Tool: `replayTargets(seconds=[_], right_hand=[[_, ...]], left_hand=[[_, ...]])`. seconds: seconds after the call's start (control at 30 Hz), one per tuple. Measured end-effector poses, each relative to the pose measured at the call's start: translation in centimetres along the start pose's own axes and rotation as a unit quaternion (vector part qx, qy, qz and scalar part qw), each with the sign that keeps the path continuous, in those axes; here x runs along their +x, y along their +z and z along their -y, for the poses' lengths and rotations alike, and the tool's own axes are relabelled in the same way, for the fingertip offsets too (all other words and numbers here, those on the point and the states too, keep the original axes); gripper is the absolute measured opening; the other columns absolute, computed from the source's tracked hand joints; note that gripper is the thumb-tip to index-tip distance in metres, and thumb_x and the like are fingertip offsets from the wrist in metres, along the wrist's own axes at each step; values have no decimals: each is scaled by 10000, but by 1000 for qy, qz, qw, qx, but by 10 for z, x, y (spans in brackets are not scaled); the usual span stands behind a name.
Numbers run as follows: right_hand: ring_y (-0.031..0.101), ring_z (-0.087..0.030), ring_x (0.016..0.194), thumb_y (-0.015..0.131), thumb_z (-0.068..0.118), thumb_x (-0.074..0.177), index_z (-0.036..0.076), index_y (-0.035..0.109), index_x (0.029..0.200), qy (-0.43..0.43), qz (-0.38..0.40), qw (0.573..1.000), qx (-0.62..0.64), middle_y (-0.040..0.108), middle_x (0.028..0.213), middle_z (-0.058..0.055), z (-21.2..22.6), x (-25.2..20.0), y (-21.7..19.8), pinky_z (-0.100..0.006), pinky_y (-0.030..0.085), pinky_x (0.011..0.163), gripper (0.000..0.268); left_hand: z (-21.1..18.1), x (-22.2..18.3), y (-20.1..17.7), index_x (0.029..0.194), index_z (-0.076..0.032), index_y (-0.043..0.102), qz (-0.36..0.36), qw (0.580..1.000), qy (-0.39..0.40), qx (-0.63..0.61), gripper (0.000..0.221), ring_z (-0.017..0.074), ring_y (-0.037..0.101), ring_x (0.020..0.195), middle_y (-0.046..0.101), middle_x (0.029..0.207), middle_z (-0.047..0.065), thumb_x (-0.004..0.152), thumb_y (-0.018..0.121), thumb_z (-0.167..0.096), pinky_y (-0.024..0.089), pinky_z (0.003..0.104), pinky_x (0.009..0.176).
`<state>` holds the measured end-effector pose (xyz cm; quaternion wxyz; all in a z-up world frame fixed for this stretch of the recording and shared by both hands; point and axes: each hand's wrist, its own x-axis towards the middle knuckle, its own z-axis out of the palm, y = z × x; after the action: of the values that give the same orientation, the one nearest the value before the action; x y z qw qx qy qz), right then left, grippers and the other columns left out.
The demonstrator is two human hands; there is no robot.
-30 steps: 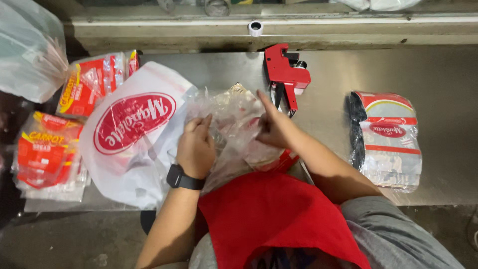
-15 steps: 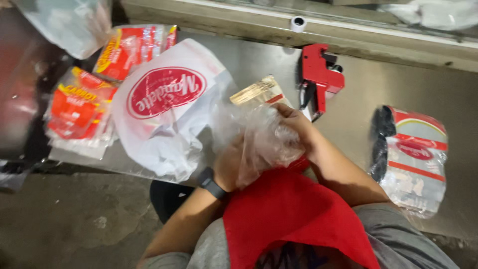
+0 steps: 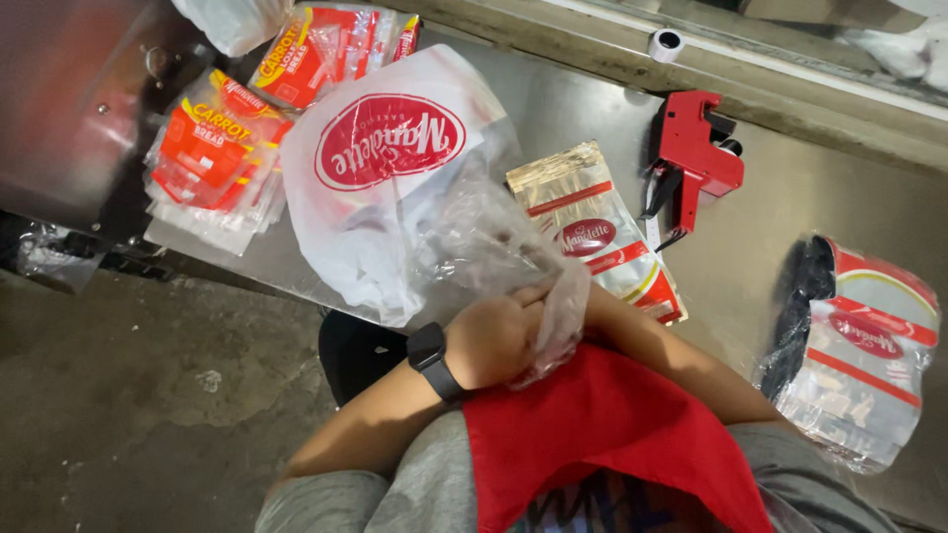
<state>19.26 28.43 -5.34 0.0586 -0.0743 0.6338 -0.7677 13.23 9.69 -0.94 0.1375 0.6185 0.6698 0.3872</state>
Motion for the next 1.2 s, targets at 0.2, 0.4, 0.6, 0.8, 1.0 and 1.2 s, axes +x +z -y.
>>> replayTargets(seconds=[0.2, 0.4, 0.6, 0.8, 1.0, 1.2], right_hand=[[638, -301, 1184, 643, -22, 848, 63, 392, 1518, -3, -41, 952, -302, 637, 1320, -181, 7, -19, 1, -425, 513, 1000, 720], [633, -319, 1178, 633, -19, 850, 78, 352, 1547, 37, -48, 848, -526, 634, 1318, -196, -24, 4, -1, -432, 505, 991, 758], [628, -337, 1172, 623, -16, 852, 94, 313, 1577, 159, -23, 828, -538, 632, 1315, -211, -36, 11, -19, -439, 496, 982, 796], [623, -355, 1165, 614, -14, 855, 109, 273, 1607, 48, -8, 896, -442, 629, 1312, -226, 3, -5, -1, -446, 487, 973, 835], [604, -404, 1160, 637, 99, 911, 61, 417, 1541, -53, -88, 854, -510, 646, 1241, -224, 7, -11, 7, -468, 465, 1006, 668], [627, -345, 1206, 657, 292, 880, 103, 696, 1137, 141, -3, 747, -650, 673, 1211, -156, -21, 22, -16, -455, 481, 1041, 321]], left_hand=[[-15, 6, 3, 1383, -93, 604, -26, 998, -17, -61, 553, 388, 696, 846, 605, 1391, 221, 831, 616, -52, 579, 447, 767], [-22, 16, 7, 1379, -126, 577, -113, 985, 130, -10, 429, 351, 714, 1066, 622, 1391, 174, 957, 628, -69, 603, 413, 881], [0, 9, 1, 1345, -153, 666, 96, 965, -222, -100, 399, 384, 703, 894, 718, 1174, 228, 950, 613, -142, 567, 432, 779], [49, 1, -9, 1226, -108, 684, -90, 941, -145, 291, 381, 389, 660, 1004, 615, 1376, 157, 868, 560, -63, 545, 470, 862], [42, 5, -8, 1204, -71, 688, -137, 948, -131, 253, 342, 377, 666, 1037, 622, 1342, 140, 878, 583, -70, 544, 479, 865], [14, -1, 18, 977, -122, 710, -117, 992, -33, 39, 175, 343, 702, 962, 688, 1214, 133, 827, 633, -73, 559, 436, 786]])
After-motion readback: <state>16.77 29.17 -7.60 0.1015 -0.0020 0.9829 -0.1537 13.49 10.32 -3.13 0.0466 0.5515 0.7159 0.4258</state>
